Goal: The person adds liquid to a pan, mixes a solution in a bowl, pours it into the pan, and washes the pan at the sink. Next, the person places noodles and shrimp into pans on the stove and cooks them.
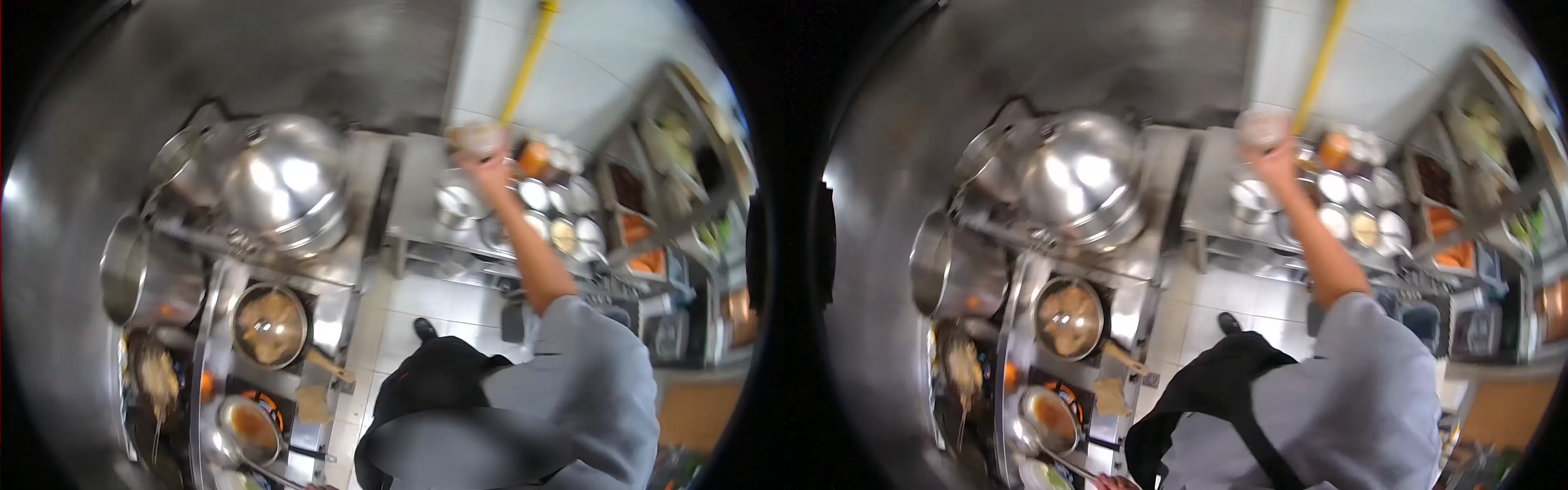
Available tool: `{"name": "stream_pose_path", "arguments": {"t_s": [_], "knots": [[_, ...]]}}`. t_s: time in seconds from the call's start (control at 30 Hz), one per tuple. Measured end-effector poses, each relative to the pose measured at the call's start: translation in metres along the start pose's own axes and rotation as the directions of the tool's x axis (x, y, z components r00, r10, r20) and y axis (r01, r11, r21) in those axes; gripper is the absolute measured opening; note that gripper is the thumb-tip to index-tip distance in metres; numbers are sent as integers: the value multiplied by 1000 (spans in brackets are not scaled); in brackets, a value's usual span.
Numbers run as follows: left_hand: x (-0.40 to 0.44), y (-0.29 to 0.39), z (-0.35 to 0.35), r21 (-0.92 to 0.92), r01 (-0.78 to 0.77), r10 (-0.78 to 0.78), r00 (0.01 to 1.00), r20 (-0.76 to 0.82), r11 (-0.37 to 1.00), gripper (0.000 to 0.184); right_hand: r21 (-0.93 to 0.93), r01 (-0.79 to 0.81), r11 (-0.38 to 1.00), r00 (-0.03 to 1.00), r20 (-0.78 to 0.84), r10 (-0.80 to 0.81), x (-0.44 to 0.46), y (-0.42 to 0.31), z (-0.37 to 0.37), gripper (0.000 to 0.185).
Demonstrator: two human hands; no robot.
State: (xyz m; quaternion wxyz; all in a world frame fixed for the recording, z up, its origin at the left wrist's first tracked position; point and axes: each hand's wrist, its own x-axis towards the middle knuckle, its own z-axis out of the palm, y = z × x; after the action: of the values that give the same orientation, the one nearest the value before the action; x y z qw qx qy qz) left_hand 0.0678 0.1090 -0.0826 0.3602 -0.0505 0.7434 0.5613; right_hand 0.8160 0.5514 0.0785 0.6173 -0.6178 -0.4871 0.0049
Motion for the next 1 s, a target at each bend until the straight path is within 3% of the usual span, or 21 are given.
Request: {"name": "stream_pose_path", "arguments": {"t_s": [0.03, 0.1, 0.13, 0.17, 0.2, 0.23, 0.27, 0.3, 0.33, 0.43, 0.5, 0.53, 0.63, 0.67, 0.7, 0.73, 0.77, 0.83, 0.87, 0.93, 1.0], "knots": [[-16, 23, 19, -252, 33, -12, 996, 85, 967, 47, -56, -69, 996, 997, -21, 68, 29, 41, -27, 64], [-61, 117, 109, -568, 72, 181, 908, 377, 820, 26, -156, -301, 941, 952, -1, 305, 82, 165, -77, 38], [-85, 160, 148, -669, 175, 268, 821, 505, 723, 34, -223, -370, 902, 907, 124, 403, 143, 255, -62, 31], [-67, 191, 164, -571, 18, 379, 731, 567, 821, 23, -366, -156, 917, 988, -66, 141, 153, 295, -65, 54], [-70, 230, 199, -551, -94, 431, 735, 524, 829, 16, -571, -31, 820, 959, -249, -137, 163, 335, -68, 80], [-72, 269, 234, -521, -204, 480, 736, 478, 829, 33, -594, -40, 804, 954, -262, -146, 162, 379, -68, 100], [-66, 305, 263, -467, -258, 506, 665, 549, 846, 32, -724, -109, 681, 958, -260, -122, 156, 393, -59, 102], [-75, 336, 297, -307, -373, 481, 734, 480, 876, 39, -670, -249, 699, 957, -282, 70, 146, 387, -44, 103], [-81, 387, 320, -131, -482, 465, 685, 560, 867, 47, -613, -409, 676, 911, -310, 271, 123, 363, -40, 104], [-20, 449, 394, 308, -606, 404, 753, 520, 734, 40, -645, -439, 625, 898, -296, 326, 100, 370, -26, 107], [29, 474, 432, 506, -650, 364, 749, 554, 568, 16, -581, -670, 462, 738, -458, 495, 94, 402, -30, 107], [20, 481, 448, 592, -600, 302, 793, 529, 538, 12, -574, -674, 464, 734, -455, 503, 93, 394, -33, 107], [49, 492, 478, 672, -528, 231, 843, 485, 519, 12, -631, -643, 433, 746, -390, 540, 95, 366, -58, 102], [56, 493, 481, 671, -532, 235, 842, 486, 517, 12, -572, -531, 625, 843, -286, 455, 91, 375, -70, 97], [62, 493, 484, 617, -495, 222, 856, 466, 612, 14, -481, -393, 783, 919, -197, 340, 86, 384, -81, 93], [68, 493, 485, 555, -451, 204, 870, 449, 699, 17, -380, -387, 840, 922, -148, 358, 82, 389, -88, 86], [77, 494, 482, 554, -455, 207, 868, 452, 697, 17, -377, -390, 840, 921, -151, 359, 77, 384, -90, 86], [92, 497, 471, 461, -358, 46, 827, 560, 812, 18, -548, -376, 747, 926, -239, 291, 64, 367, -99, 82], [91, 500, 466, 458, -365, 49, 822, 568, 811, 18, -545, -380, 748, 925, -248, 289, 57, 355, -101, 82], [87, 500, 451, 276, -189, -7, 813, 583, 943, 16, -512, -301, 804, 953, -197, 231, 43, 331, -106, 78], [63, 499, 434, 211, -129, -19, 811, 584, 969, 14, -509, -271, 817, 960, -206, 191, 24, 313, -107, 77]]}}
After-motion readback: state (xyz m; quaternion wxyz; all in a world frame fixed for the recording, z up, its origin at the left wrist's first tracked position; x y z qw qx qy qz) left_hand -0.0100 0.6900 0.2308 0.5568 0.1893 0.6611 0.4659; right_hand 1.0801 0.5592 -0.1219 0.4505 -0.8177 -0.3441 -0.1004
